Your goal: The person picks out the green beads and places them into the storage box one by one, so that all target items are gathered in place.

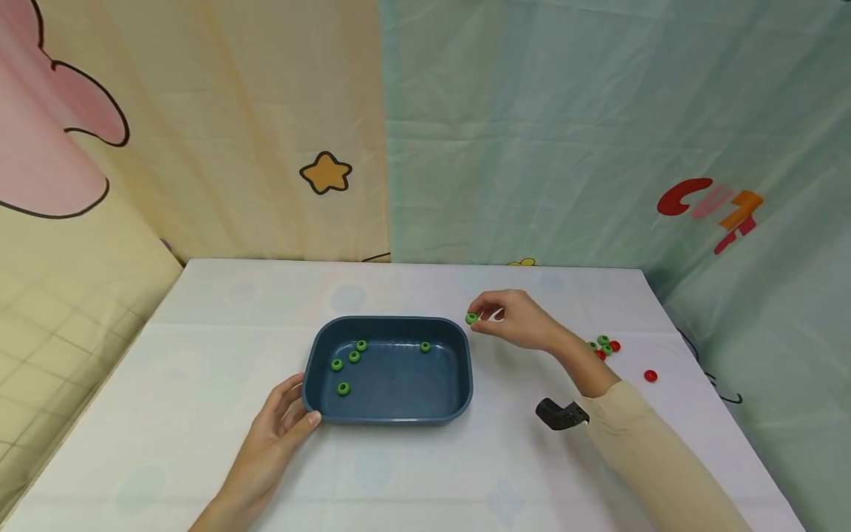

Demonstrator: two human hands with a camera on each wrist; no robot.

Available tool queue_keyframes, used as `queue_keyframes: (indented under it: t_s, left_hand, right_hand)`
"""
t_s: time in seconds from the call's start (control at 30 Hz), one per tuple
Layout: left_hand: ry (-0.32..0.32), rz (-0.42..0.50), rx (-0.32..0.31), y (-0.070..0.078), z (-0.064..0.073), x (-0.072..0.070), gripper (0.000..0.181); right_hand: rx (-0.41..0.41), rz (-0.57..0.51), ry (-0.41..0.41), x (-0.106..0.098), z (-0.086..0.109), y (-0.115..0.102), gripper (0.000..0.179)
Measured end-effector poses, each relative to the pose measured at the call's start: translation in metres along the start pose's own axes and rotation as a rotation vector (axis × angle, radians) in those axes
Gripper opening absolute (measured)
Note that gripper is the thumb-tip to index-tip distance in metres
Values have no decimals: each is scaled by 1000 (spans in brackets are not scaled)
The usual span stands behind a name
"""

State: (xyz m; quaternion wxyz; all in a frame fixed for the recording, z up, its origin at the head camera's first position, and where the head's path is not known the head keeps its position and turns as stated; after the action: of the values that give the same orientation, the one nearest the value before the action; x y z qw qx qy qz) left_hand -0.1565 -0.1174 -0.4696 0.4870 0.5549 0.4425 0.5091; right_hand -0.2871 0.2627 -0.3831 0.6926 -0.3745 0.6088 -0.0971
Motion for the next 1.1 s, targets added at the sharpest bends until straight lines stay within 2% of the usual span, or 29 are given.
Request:
queue_keyframes:
  t_s: [0.17, 0.83, 1.1]
  left_hand:
    - [-4, -5, 1, 0, 0, -1, 70]
    - [-17, 9, -10, 0, -1, 4, 70]
    - [0, -8, -19, 2, 0, 2, 70]
  right_hand:
    - [-36, 16, -21, 3, -7, -10, 17]
    - [-111, 1, -197, 23, -36, -56, 13]
    - [-191, 11, -224, 37, -53, -74, 14]
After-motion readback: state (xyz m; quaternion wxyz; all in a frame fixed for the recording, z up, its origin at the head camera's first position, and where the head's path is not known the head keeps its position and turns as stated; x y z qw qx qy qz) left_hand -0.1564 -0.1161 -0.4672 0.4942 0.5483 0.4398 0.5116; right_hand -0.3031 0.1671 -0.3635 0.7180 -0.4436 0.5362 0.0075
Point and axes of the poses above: each hand's wrist, its own z-axis away from the middle knuckle, its own x-axis out of the palm, y = z × x, the point moved 4 cm from there along -z, towards the middle knuckle, and after that the axes turned 8 degrees about x, right-handed, at the moved point
